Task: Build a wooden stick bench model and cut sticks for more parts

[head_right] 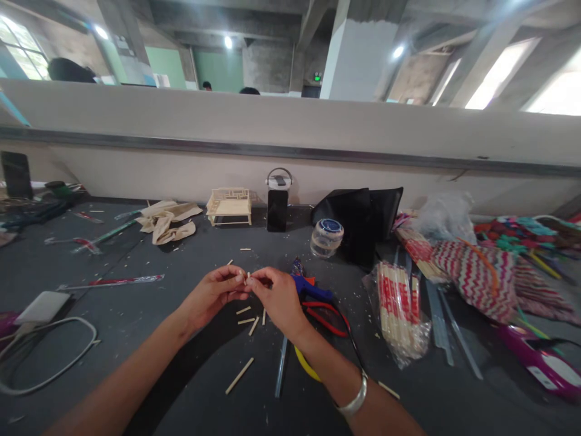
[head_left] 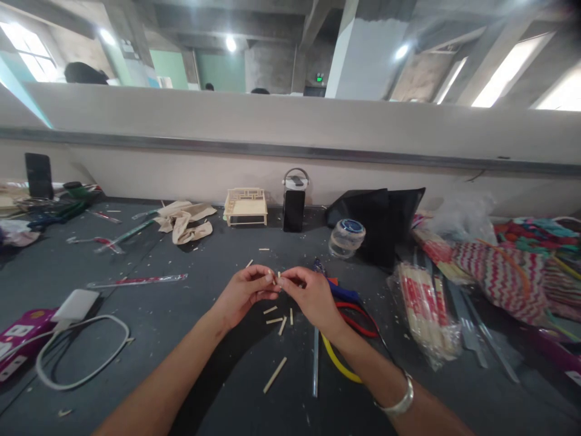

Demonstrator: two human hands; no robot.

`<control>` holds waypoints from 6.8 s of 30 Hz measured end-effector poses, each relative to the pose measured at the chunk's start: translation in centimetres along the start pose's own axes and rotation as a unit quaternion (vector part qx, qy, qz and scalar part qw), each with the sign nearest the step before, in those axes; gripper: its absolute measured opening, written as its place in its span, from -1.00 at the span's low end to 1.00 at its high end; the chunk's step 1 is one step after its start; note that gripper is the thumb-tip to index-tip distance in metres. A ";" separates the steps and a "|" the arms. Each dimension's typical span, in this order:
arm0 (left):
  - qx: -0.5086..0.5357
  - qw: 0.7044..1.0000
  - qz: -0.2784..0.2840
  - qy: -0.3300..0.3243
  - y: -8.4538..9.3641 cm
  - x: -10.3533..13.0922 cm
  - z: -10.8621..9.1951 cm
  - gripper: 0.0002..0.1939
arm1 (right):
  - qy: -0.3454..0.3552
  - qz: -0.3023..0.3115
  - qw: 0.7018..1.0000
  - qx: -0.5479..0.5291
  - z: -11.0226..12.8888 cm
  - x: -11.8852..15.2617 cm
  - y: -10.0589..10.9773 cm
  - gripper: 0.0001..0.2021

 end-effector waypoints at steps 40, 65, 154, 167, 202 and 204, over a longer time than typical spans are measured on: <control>0.050 0.999 -0.003 0.017 -0.2 0.0 0.8 -0.92 | 0.186 -0.009 0.946 0.264 -0.5 0.6 -0.6 -0.71; 0.087 0.993 0.071 0.031 -0.9 0.5 0.0 -0.85 | 0.223 -0.043 0.964 0.137 -1.2 0.2 -0.5 -0.68; 0.112 0.987 0.107 0.030 -0.8 0.6 -0.9 -0.84 | 0.124 0.040 0.991 -0.015 -0.1 -0.8 2.9 -0.53; 0.081 0.996 -0.032 0.017 -0.1 0.4 -1.2 -0.91 | -0.092 0.154 0.864 0.470 -1.8 0.5 7.7 -0.82; 0.011 0.999 -0.005 0.046 -1.4 0.4 -0.3 -0.58 | -0.168 0.132 0.928 -0.305 -1.2 2.7 6.5 -0.69; 0.012 0.998 -0.002 0.055 -1.6 0.4 -0.2 -0.56 | -0.168 0.127 0.930 -0.301 -1.1 2.7 6.5 -0.67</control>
Point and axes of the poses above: each hand's wrist, its own x-axis away from the middle knuckle, its own y-axis out of the back of the hand, z = x × y, the point moved 1 cm from there along -x, towards the middle knuckle, and after that the axes turned 8 degrees about z, right-handed, at the moved point
